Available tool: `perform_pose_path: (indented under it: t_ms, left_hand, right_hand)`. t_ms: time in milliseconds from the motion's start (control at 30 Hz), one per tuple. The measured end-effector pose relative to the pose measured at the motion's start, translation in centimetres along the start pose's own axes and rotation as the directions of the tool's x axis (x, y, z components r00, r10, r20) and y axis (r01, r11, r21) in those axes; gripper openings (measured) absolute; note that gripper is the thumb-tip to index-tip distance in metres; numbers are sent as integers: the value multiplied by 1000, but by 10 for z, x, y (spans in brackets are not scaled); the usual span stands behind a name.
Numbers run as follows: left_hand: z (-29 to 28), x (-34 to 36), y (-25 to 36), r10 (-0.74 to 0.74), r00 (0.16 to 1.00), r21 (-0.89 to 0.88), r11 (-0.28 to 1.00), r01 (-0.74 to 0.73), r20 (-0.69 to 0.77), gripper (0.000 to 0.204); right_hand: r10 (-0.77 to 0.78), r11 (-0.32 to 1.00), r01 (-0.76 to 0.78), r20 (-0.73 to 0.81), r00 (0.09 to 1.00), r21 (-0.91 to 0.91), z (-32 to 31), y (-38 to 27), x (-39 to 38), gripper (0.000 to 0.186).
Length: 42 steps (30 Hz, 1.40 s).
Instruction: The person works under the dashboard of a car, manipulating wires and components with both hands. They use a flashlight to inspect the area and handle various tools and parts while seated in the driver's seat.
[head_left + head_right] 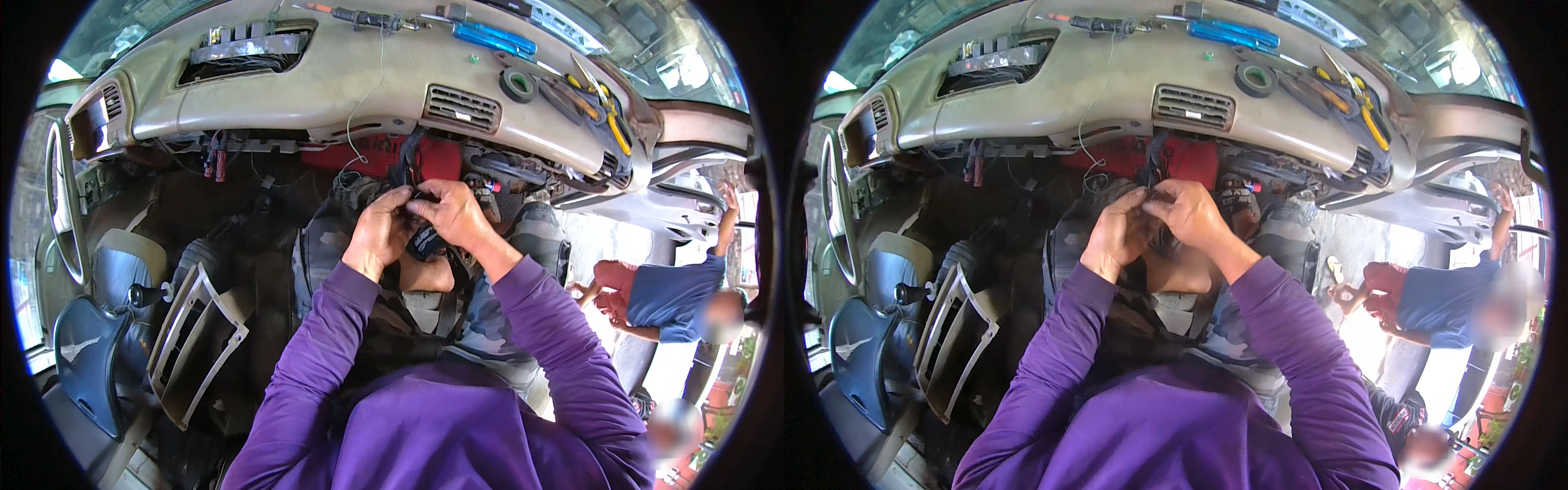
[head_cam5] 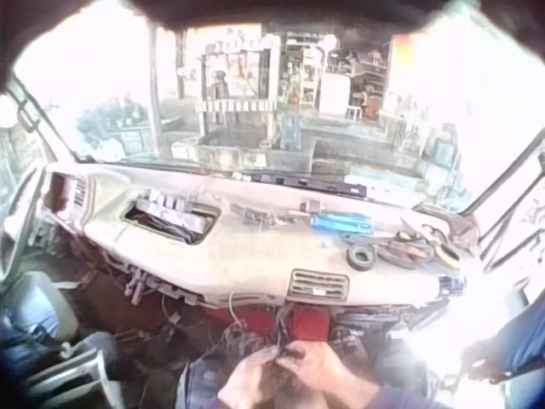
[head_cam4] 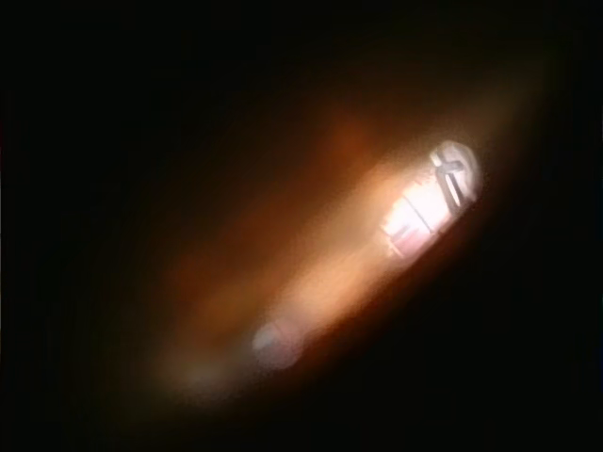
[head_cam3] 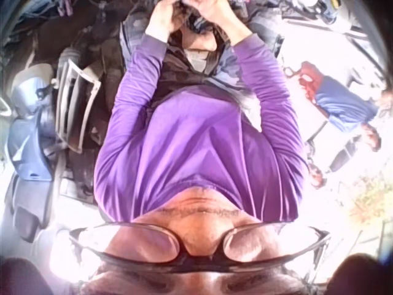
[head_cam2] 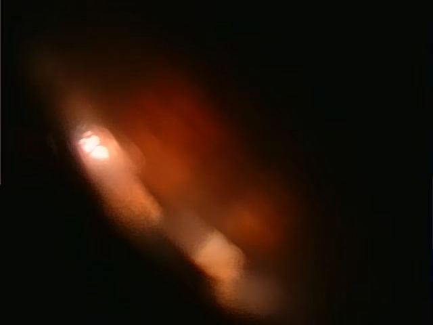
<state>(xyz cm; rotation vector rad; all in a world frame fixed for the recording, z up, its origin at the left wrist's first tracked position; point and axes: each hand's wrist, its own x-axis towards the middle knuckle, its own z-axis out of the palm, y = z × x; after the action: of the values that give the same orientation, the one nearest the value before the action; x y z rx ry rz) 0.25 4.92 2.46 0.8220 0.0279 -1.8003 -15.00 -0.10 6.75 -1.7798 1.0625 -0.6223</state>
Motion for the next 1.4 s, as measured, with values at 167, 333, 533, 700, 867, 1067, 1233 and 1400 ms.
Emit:
perform_pose_path:
  t_ms: [167,333,533,700,867,1067,1233,1400]
  left_hand:
    - [-13,-1,8,158,983,176,969,-172,90,20]
    - [-9,3,33,545,827,925,225,-305,140,20]
    - [-31,64,39,337,771,719,-661,-215,541,30]
    - [-33,91,8,646,706,957,-198,-210,289,20]
    - [-78,109,8,580,727,923,-135,-359,367,19]
    - [-26,87,-11,461,887,772,577,-265,-40,25]
    - [-34,93,-4,354,927,677,714,-179,-128,27]
    - [-57,103,-4,571,522,771,-418,-481,634,30]
  right_hand:
    - [106,994,-100,152,983,-46,-20,21,10,29]
    - [113,910,-124,-52,992,-395,-49,37,23,35]
    - [56,796,78,201,978,-601,-45,70,60,32]
    - [91,902,2,192,977,-433,-29,93,83,29]
    - [180,890,-62,223,958,-452,-15,68,88,30]
    - [181,889,-71,204,962,-452,-22,75,80,27]
    - [172,897,-86,164,971,-433,-20,78,80,28]
    - [129,871,-108,11,992,-479,-16,75,72,33]
